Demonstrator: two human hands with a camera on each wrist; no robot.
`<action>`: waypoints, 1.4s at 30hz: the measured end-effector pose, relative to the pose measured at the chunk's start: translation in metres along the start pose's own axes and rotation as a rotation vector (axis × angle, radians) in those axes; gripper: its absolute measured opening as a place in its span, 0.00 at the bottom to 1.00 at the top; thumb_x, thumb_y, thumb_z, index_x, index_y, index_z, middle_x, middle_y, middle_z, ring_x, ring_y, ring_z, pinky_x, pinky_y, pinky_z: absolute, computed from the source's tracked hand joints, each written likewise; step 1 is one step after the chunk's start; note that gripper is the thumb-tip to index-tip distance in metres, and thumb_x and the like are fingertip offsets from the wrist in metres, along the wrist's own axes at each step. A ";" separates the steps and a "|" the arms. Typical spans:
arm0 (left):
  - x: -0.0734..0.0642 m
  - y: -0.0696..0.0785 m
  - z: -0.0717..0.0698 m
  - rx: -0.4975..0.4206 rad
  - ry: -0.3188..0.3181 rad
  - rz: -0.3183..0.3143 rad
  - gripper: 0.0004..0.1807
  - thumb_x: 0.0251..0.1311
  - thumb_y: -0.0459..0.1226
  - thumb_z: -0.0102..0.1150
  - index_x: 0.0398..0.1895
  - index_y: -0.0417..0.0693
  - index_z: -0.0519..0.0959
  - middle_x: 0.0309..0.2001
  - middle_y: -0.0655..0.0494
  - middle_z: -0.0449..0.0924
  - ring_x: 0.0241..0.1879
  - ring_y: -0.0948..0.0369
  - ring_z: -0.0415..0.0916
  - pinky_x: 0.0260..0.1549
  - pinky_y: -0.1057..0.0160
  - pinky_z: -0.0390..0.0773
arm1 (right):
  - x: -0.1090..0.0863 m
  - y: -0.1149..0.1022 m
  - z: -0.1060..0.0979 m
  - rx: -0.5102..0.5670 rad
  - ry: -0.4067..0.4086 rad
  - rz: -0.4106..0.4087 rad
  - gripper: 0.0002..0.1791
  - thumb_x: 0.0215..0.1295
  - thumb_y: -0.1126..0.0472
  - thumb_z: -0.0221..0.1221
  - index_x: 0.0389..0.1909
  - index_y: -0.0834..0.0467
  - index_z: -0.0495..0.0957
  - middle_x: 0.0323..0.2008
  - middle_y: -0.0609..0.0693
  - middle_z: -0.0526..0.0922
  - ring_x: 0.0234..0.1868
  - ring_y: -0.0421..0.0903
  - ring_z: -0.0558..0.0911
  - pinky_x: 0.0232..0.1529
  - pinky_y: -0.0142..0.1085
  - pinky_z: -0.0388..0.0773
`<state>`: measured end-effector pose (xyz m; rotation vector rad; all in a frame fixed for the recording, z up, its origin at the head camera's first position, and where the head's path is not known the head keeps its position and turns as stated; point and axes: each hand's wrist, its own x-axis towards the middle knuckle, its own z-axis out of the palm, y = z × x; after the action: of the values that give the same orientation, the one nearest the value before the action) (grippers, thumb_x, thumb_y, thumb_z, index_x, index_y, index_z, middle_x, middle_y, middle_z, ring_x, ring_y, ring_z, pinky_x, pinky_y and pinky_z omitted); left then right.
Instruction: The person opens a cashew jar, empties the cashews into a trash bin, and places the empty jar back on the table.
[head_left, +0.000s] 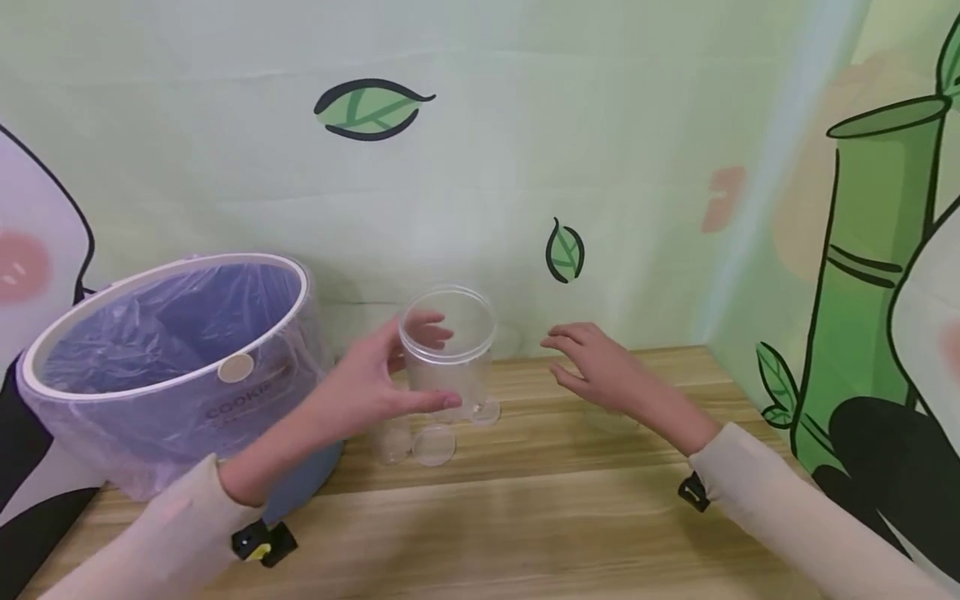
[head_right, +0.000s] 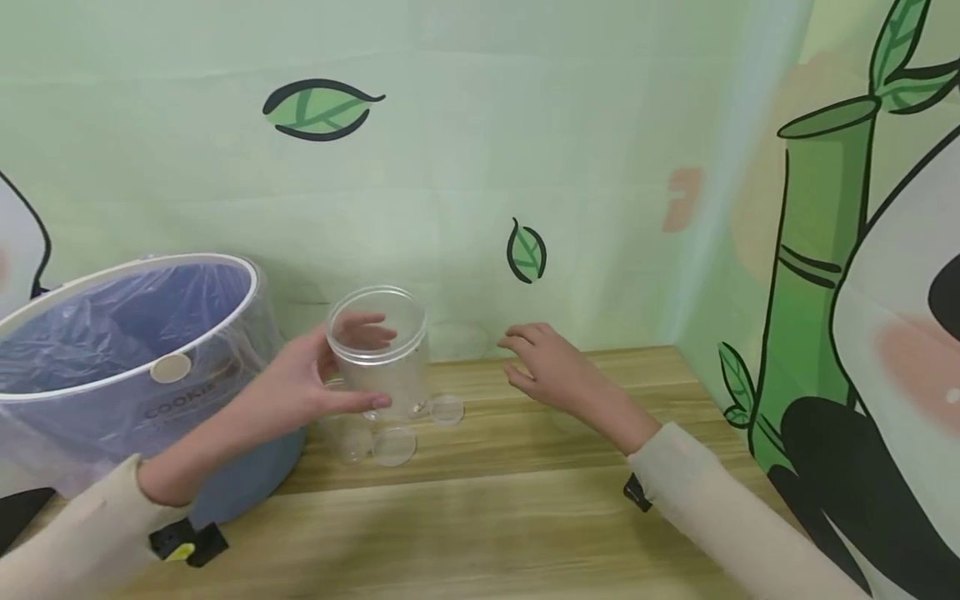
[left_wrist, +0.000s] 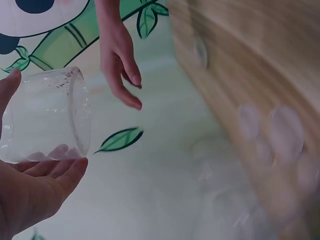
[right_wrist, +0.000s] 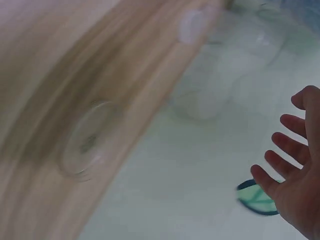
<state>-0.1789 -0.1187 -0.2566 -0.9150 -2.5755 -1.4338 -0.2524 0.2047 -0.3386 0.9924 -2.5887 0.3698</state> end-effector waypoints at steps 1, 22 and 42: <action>0.000 -0.006 0.007 -0.015 0.002 0.000 0.45 0.45 0.39 0.83 0.69 0.50 0.69 0.62 0.52 0.79 0.61 0.56 0.77 0.62 0.50 0.74 | -0.004 0.004 0.003 -0.007 -0.004 0.004 0.20 0.72 0.60 0.61 0.60 0.66 0.78 0.61 0.65 0.76 0.64 0.63 0.73 0.66 0.55 0.70; 0.065 -0.111 0.137 -0.213 0.109 -0.194 0.50 0.47 0.43 0.82 0.73 0.46 0.65 0.70 0.46 0.70 0.69 0.45 0.67 0.64 0.42 0.69 | -0.053 0.044 0.050 -0.088 -0.156 0.215 0.31 0.70 0.51 0.60 0.66 0.67 0.72 0.63 0.69 0.73 0.63 0.69 0.72 0.63 0.60 0.69; 0.102 -0.153 0.207 -0.268 0.228 -0.360 0.51 0.46 0.40 0.83 0.73 0.39 0.66 0.70 0.40 0.70 0.70 0.46 0.66 0.67 0.48 0.67 | -0.051 0.053 0.071 0.001 -0.343 0.436 0.43 0.61 0.52 0.64 0.68 0.77 0.63 0.59 0.75 0.69 0.58 0.72 0.70 0.58 0.62 0.73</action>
<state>-0.2949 0.0328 -0.4567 -0.2818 -2.5033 -1.8823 -0.2688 0.2482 -0.4304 0.5150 -3.1182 0.3287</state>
